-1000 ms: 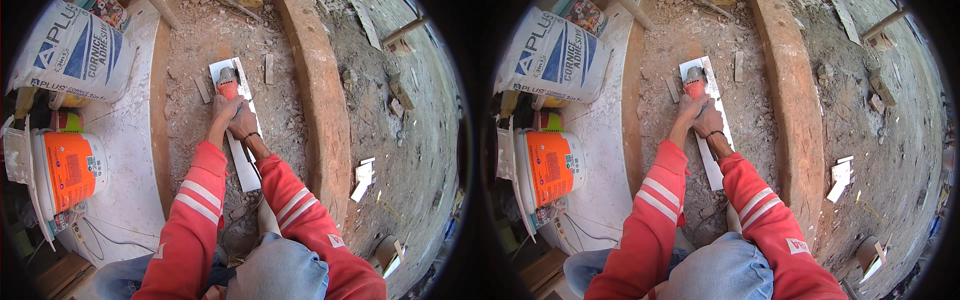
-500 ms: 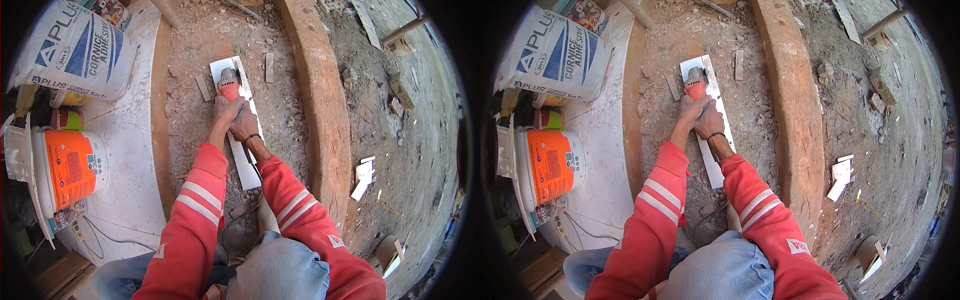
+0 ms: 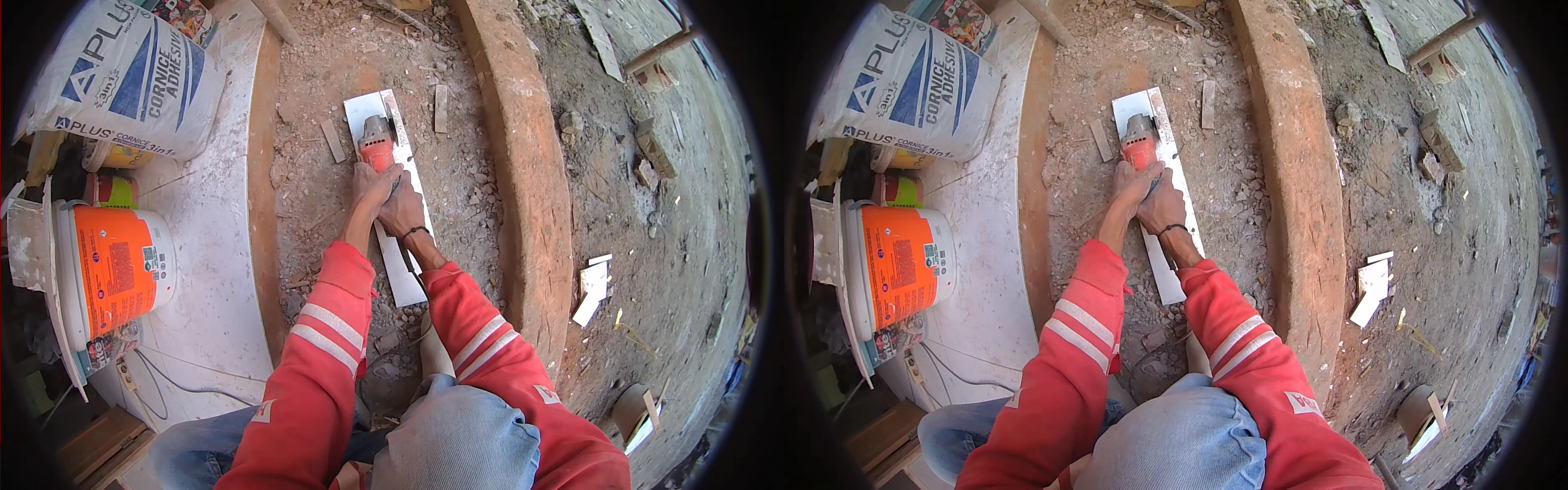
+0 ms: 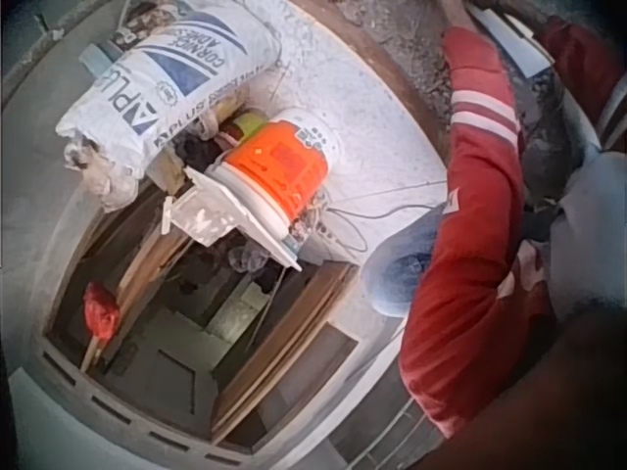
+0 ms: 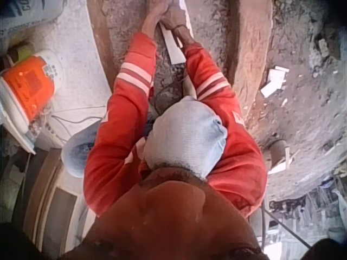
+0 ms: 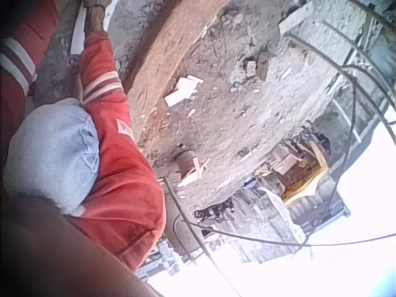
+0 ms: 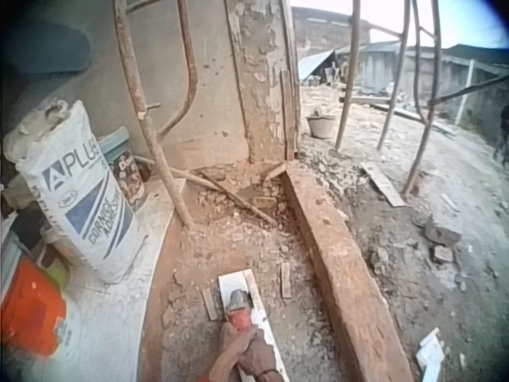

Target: The person aligns a tile against a corner structure, marks tile pieces on the floor, and carries a tile outside to cut it with an angle grinder.

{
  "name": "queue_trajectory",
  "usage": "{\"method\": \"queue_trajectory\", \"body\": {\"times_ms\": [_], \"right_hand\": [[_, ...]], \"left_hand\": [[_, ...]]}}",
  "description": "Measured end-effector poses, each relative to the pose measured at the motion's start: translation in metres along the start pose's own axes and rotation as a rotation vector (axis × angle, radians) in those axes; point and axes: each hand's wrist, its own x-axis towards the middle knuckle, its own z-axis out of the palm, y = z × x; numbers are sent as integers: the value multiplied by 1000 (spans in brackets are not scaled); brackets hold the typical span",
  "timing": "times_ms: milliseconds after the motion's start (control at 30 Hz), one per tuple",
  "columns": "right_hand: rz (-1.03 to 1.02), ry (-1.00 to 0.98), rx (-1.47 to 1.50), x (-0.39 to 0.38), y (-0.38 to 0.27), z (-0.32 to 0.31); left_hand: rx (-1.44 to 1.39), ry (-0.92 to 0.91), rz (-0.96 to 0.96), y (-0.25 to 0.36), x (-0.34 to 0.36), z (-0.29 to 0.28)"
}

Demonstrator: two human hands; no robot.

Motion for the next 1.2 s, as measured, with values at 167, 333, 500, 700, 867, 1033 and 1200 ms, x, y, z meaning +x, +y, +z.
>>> {"method": "queue_trajectory", "body": {"times_ms": [167, 333, 500, 700, 867, 1033, 1200], "right_hand": [[-11, 21, 33, -11, 15, -1], [-50, 90, 74, -35, 12, 0], [-88, 78, 96, -23, 6, -4], [-28, 64, 52, -19, 18, 0], [15, 36, 52, -17, 21, 2], [-5, 26, 34, -19, 18, 3], [13, 20, 43, -19, 20, 1]], "left_hand": [[11, 15, -48, -1, -23, 12], [37, 46, 50, -13, -35, 10], [-73, 20, 22, -6, -22, 5], [18, 27, -32, -6, -26, 11], [32, 17, -61, -8, -26, 13], [34, 177, 57, -21, -22, 18], [64, 167, 18, -17, -26, 20]]}}
